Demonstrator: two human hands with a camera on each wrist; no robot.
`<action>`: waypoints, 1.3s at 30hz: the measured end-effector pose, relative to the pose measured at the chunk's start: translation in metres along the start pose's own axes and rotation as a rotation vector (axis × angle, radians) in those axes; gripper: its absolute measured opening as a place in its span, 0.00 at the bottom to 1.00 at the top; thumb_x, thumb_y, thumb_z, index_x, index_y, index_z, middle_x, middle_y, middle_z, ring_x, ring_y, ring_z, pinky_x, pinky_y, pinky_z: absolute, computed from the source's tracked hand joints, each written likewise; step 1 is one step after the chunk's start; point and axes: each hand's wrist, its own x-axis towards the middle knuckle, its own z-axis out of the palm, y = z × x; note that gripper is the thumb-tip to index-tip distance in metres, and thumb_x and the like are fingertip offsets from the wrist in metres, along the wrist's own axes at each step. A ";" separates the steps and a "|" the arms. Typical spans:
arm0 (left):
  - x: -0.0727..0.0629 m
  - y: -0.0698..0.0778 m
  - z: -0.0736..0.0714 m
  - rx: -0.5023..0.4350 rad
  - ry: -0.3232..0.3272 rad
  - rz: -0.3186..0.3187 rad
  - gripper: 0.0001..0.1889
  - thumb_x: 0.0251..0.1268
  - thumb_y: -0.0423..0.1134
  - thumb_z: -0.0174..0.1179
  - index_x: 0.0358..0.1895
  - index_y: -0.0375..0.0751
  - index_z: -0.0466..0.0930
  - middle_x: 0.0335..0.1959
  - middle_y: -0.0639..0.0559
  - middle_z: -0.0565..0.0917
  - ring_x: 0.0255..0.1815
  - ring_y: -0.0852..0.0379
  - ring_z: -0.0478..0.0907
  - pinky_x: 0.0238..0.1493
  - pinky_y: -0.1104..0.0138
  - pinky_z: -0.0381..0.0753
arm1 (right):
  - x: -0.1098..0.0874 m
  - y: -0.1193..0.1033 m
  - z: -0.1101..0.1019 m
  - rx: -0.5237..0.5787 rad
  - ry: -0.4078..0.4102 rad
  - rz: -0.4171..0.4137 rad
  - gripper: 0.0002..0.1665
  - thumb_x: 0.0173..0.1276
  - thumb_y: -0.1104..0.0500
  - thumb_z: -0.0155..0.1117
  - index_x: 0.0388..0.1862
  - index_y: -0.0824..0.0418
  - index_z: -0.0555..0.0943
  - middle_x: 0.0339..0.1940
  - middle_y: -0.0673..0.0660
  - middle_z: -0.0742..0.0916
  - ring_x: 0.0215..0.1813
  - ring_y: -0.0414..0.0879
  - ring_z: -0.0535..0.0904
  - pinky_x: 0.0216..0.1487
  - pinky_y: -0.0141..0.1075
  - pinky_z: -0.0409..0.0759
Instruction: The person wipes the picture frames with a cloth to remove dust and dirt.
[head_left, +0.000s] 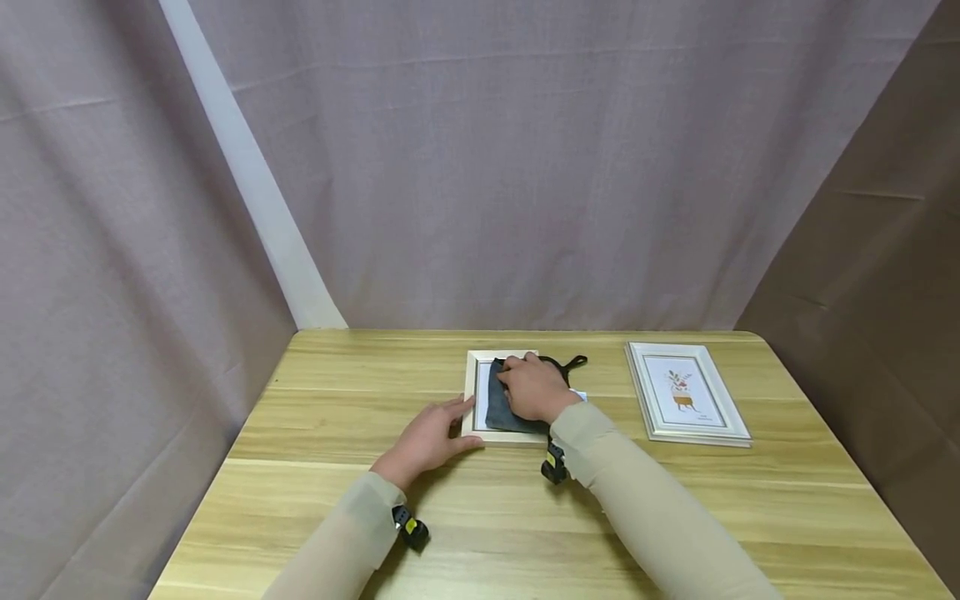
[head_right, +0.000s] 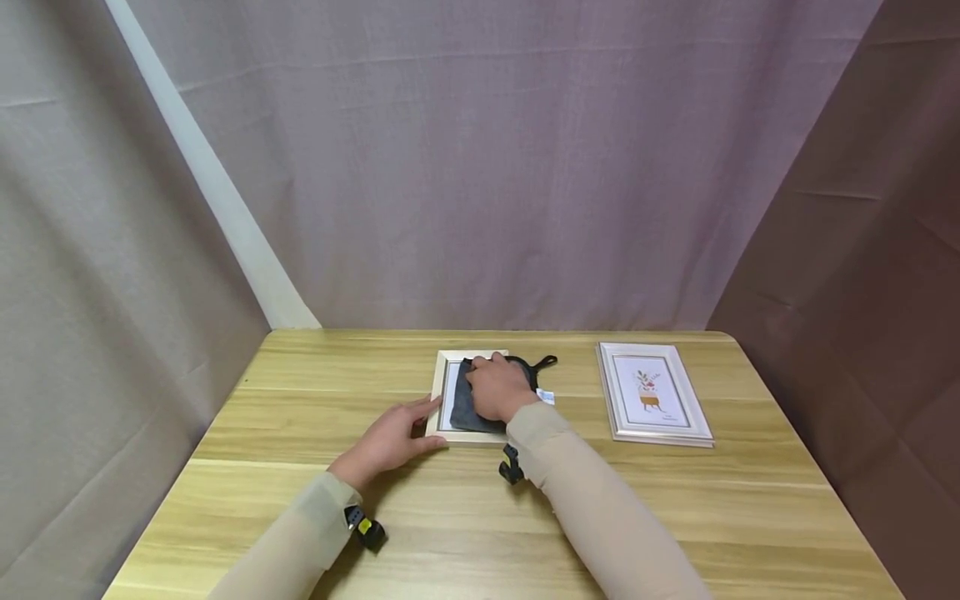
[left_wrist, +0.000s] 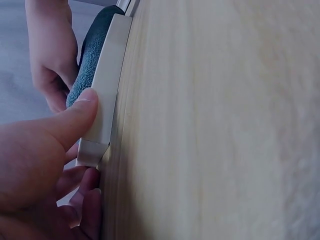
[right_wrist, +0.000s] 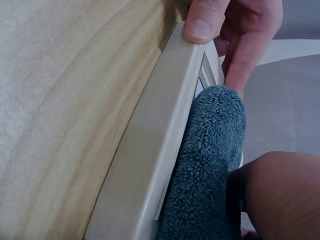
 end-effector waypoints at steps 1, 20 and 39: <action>0.000 0.000 0.000 -0.001 0.000 0.000 0.42 0.73 0.56 0.74 0.83 0.40 0.71 0.80 0.36 0.74 0.78 0.35 0.73 0.78 0.47 0.71 | 0.000 0.000 0.000 0.007 -0.002 0.001 0.23 0.86 0.52 0.63 0.74 0.54 0.85 0.73 0.54 0.83 0.66 0.58 0.78 0.62 0.56 0.84; 0.000 0.003 0.001 -0.006 -0.011 -0.043 0.43 0.74 0.58 0.73 0.84 0.42 0.70 0.81 0.36 0.72 0.79 0.32 0.70 0.80 0.44 0.68 | -0.018 -0.008 -0.004 0.126 0.004 -0.025 0.22 0.83 0.53 0.67 0.71 0.56 0.87 0.71 0.55 0.83 0.70 0.63 0.77 0.68 0.65 0.79; 0.000 0.002 0.004 -0.003 -0.009 -0.072 0.43 0.73 0.58 0.73 0.84 0.43 0.70 0.82 0.37 0.71 0.80 0.32 0.70 0.79 0.43 0.68 | -0.038 -0.024 -0.005 0.137 0.019 -0.121 0.21 0.84 0.55 0.66 0.69 0.58 0.88 0.64 0.54 0.85 0.61 0.56 0.82 0.70 0.57 0.76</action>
